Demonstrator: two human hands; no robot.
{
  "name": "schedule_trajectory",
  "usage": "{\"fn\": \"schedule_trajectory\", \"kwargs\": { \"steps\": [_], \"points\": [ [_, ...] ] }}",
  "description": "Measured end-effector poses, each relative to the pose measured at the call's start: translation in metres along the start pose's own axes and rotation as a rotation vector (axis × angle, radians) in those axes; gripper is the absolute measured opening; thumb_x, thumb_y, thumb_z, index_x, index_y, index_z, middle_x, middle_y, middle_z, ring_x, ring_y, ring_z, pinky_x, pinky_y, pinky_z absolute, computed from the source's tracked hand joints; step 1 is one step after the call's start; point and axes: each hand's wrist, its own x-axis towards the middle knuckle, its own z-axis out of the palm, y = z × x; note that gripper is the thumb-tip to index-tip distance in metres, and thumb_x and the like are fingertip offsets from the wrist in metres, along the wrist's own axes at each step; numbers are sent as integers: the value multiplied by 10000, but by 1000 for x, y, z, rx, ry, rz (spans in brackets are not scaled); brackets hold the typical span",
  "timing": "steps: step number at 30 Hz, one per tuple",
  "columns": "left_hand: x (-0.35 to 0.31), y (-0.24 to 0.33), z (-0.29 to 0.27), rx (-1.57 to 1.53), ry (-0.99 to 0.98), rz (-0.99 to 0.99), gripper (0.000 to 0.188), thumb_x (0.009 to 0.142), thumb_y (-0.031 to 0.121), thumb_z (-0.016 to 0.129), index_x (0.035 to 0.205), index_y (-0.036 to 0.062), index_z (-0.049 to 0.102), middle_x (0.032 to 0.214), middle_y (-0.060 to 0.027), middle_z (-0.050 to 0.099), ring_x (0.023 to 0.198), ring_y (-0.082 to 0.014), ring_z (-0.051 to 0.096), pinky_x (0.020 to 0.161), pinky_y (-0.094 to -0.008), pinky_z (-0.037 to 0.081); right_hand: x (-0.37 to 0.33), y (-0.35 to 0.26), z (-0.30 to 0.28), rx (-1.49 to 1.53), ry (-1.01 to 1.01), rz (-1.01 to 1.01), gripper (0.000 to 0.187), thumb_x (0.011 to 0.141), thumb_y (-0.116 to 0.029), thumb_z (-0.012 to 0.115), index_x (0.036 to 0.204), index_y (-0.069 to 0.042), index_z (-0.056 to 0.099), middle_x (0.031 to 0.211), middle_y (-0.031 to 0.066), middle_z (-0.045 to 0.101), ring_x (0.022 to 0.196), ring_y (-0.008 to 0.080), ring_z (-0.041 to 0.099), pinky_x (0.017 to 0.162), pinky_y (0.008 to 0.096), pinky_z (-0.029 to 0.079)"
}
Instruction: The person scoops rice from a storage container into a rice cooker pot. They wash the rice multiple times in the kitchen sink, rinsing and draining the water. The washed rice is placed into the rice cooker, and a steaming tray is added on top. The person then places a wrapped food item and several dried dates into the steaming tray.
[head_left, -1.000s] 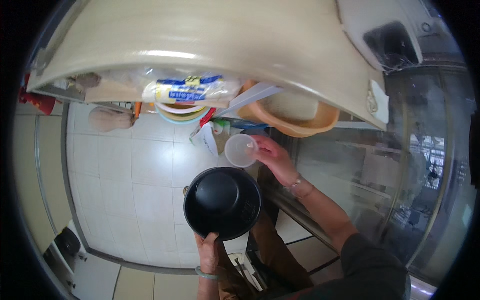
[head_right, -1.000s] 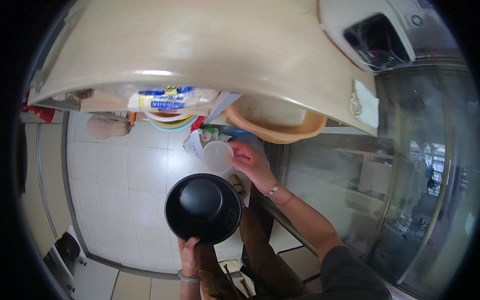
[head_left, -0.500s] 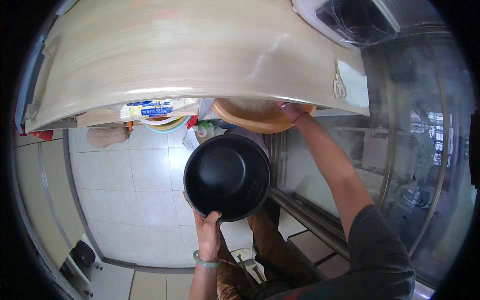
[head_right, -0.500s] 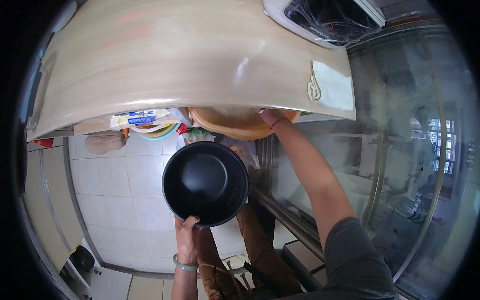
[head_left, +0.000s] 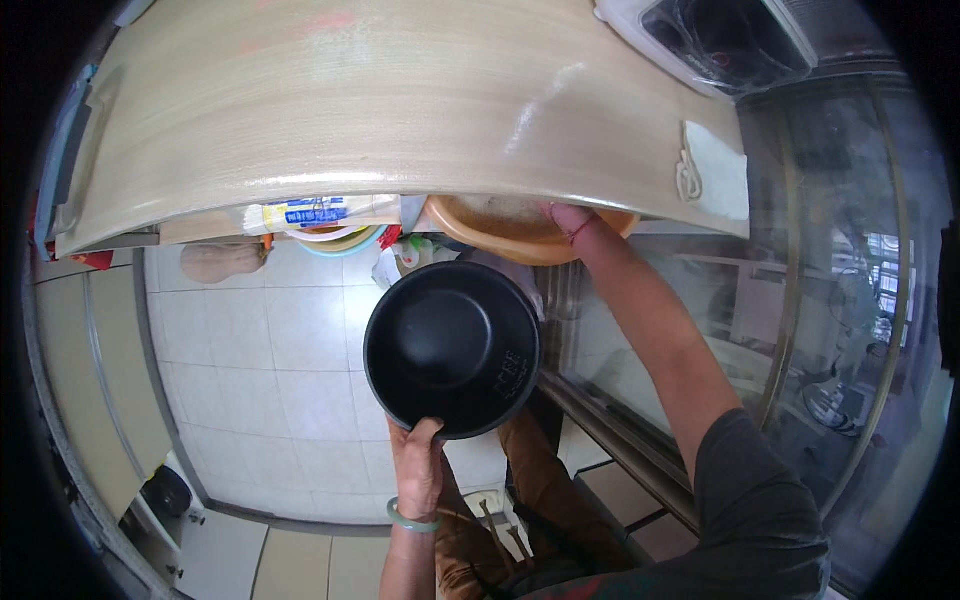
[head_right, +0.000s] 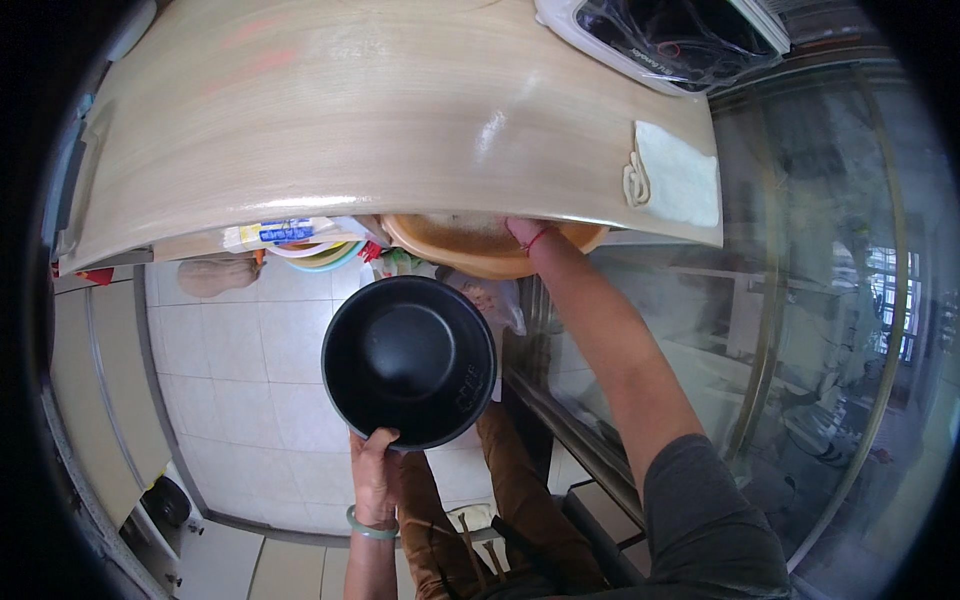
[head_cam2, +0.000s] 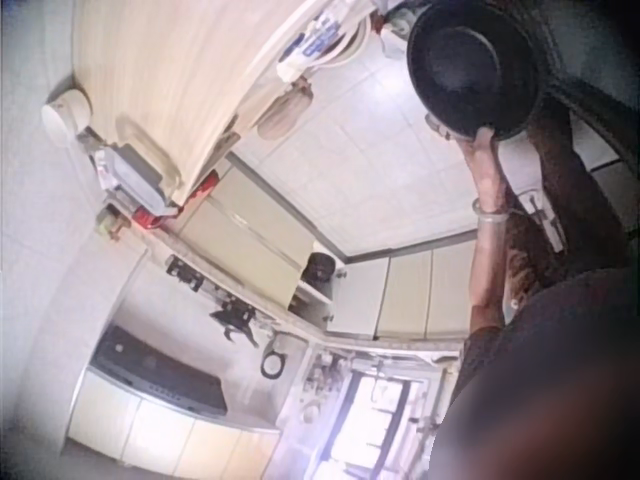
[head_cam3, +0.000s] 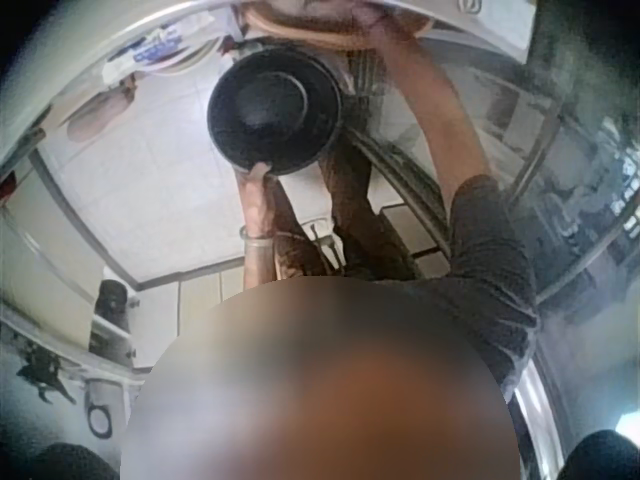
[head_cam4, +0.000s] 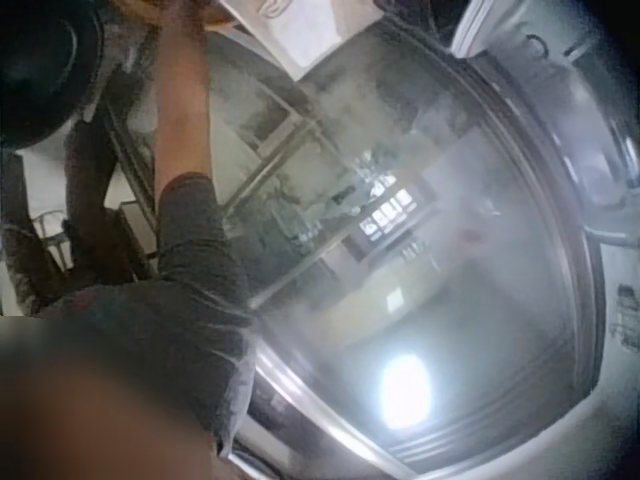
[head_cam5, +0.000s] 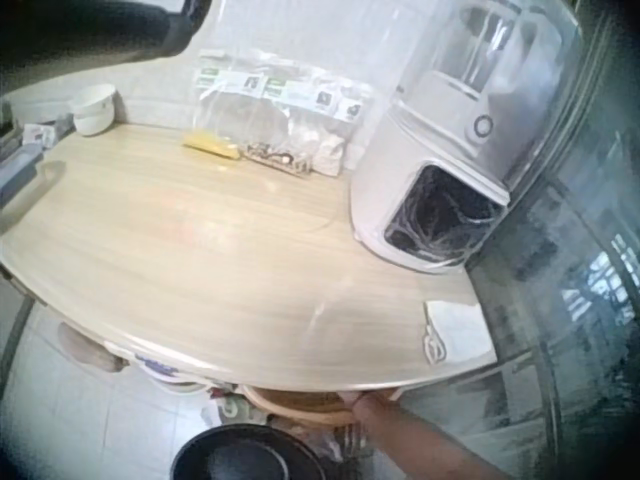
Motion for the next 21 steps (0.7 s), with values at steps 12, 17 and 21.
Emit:
{"fn": "schedule_trajectory", "kwargs": {
  "steps": [12, 17, 21],
  "points": [
    [0, 10, 7, -28, -2, 14, 596, 767, -49, 531, 1328, 113, 411, 1096, -27, 494, 870, -109, 483, 710, -246, 428, -18, -101, -69, 1458, -350, 523, 395, 971, -206, 571, 1316, -37, 482, 1304, 170, 534, 1211, 351, 524, 1000, 530, 488],
    [-1, 11, 8, -24, -1, 35, 565, 768, -49, 525, 1300, 113, 424, 1064, -19, 498, 856, -101, 478, 695, -243, 426, -26, -108, -76, 1568, -392, 449, 343, 949, -178, 611, 1249, -30, 537, 1215, 147, 606, 1102, 298, 614, 954, 473, 537],
    [-1, 11, 8, -20, 4, 39, 553, 771, -52, 519, 1290, 116, 429, 1047, -14, 500, 835, -93, 475, 672, -235, 418, -34, -106, -80, 1538, -438, 456, 334, 958, -192, 603, 1244, -32, 539, 1216, 151, 605, 1087, 293, 625, 936, 443, 551]
  ]
}}
